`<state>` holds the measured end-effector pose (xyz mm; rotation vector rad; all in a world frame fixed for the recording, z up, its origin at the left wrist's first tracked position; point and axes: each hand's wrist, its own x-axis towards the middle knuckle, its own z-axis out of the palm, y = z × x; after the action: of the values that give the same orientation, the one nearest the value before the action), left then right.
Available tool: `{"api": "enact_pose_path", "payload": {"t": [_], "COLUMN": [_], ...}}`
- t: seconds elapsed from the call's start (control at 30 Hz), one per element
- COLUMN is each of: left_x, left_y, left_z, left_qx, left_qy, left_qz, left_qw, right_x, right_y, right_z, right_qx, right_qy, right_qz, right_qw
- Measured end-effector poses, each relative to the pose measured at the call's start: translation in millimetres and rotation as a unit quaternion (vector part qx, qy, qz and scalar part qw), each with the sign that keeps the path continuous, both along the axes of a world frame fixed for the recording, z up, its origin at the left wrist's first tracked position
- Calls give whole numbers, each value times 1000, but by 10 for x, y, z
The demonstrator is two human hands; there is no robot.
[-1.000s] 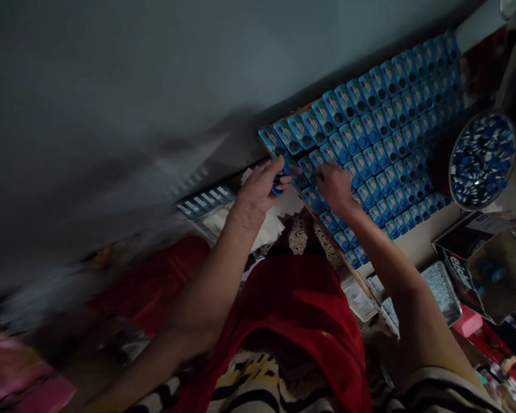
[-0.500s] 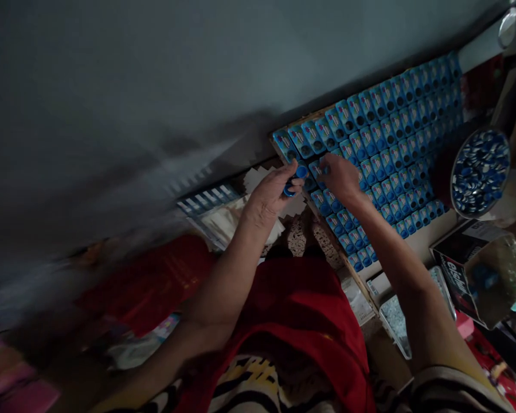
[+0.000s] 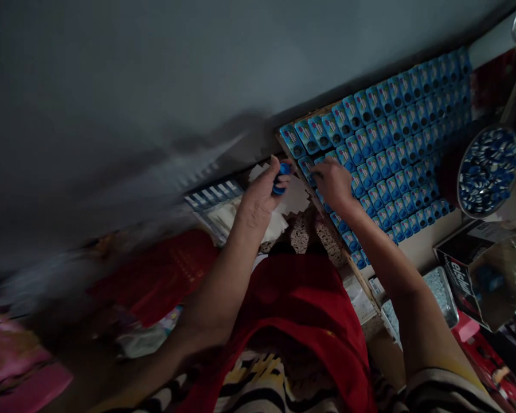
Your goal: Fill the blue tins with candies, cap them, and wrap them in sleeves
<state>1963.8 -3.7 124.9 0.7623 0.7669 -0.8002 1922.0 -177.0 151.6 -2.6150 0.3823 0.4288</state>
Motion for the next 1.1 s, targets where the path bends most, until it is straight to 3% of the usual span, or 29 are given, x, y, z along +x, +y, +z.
{"api": "enact_pose_path", "payload": {"t": [0.13, 0.27, 0.47, 0.63, 0.87, 1.0, 1.1], "left_x": [-12, 12, -1, -97, -126, -45, 15], "left_y": [77, 84, 127, 102, -81, -66, 4], "left_z": [-73, -104, -42, -103, -109, -100, -163], "left_qx": [-26, -60, -74, -121, -115, -91, -89], "left_qy": [14, 27, 16, -27, 30, 20, 26], "left_qz": [15, -2, -27, -20, 17, 32, 41], "left_qw": [999, 998, 997, 992, 993, 995, 995], "right_x": [100, 292, 366, 199, 143, 390, 660], "right_y": [138, 91, 35, 241, 269, 126, 87], "right_z": [12, -53, 77, 194, 66, -55, -207], "right_qx": [-100, -140, -120, 6, 27, 10, -22], "right_qy": [95, 127, 127, -37, -70, -74, -38], "right_qz": [38, 18, 22, 69, 68, 15, 30], "right_qw": [990, 982, 984, 997, 995, 997, 999]}}
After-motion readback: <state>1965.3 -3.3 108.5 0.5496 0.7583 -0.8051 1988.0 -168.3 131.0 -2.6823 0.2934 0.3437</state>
